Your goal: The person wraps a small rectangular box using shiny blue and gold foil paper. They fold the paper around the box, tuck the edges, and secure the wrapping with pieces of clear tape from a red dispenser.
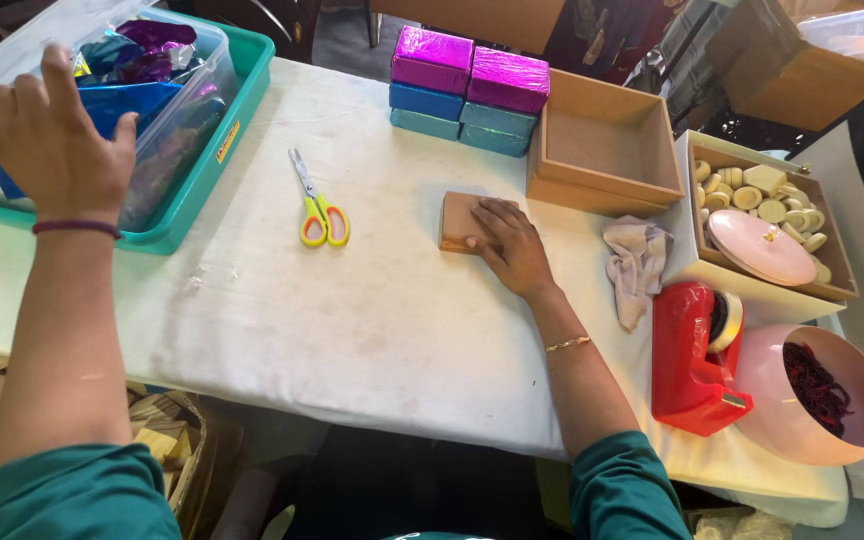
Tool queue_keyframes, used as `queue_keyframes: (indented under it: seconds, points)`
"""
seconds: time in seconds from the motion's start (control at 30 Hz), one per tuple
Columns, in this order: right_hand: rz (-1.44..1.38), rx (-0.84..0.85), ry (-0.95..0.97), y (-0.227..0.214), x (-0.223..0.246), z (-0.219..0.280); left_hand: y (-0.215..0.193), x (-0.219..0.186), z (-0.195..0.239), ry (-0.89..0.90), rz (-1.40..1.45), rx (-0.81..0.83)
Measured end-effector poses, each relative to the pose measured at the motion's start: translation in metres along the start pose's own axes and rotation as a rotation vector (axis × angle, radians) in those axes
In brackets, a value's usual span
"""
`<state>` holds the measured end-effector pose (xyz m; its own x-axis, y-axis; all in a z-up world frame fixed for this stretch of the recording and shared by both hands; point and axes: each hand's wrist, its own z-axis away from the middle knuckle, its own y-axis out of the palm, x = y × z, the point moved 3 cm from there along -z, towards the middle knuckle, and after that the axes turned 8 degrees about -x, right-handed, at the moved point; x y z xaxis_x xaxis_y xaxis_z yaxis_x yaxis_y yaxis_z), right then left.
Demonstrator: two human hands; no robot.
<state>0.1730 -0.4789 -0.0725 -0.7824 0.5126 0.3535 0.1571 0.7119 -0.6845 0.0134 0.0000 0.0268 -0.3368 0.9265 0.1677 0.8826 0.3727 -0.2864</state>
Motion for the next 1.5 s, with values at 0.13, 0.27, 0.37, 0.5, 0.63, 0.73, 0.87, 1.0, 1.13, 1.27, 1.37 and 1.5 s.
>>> queue_keyframes:
  seconds: [0.13, 0.27, 0.37, 0.5, 0.63, 0.73, 0.87, 1.0, 1.13, 1.27, 1.37, 1.5]
  points:
    - [-0.009, 0.005, 0.003, -0.001, -0.001, -0.001, 0.069, 0.028, 0.025, 0.064, -0.309, -0.081]
    - [-0.028, 0.002, 0.001, -0.001, -0.002, -0.001, 0.098, 0.051, 0.031, -0.041, -0.206, 0.051]
    - [-0.039, 0.001, 0.006, -0.001, -0.003, 0.0, 0.074, 0.046, 0.011, -0.061, -0.139, 0.04]
    - [-0.031, 0.002, 0.0, 0.001, -0.004, 0.001, 0.045, 0.03, -0.01, -0.026, -0.051, -0.084]
    - [-0.021, 0.01, 0.003, 0.002, -0.005, 0.001, 0.085, 0.051, 0.01, -0.243, 0.193, 0.044]
    - [-0.028, 0.007, 0.005, 0.002, -0.006, 0.001, 0.08, 0.05, 0.002, -0.302, 0.316, -0.042]
    - [-0.024, 0.006, 0.011, 0.003, -0.007, 0.0, 0.068, 0.043, -0.015, -0.229, 0.433, -0.26]
    - [-0.014, 0.013, 0.008, 0.004, -0.009, 0.002, 0.068, 0.042, -0.027, -0.258, 0.508, -0.277]
    - [0.02, 0.043, 0.081, 0.004, -0.009, 0.004, 0.127, 0.069, -0.021, -0.312, 0.671, -0.368]
    - [0.077, 0.077, 0.119, 0.007, -0.012, 0.005, 0.158, 0.097, -0.024, -0.457, 0.868, -0.492]
    - [0.097, 0.038, 0.111, 0.01, -0.012, 0.006, 0.131, 0.072, -0.042, -0.423, 0.719, -0.449]
    - [0.061, -0.157, -0.036, 0.007, 0.011, -0.002, 0.007, -0.034, -0.086, -0.316, 0.709, -0.239]
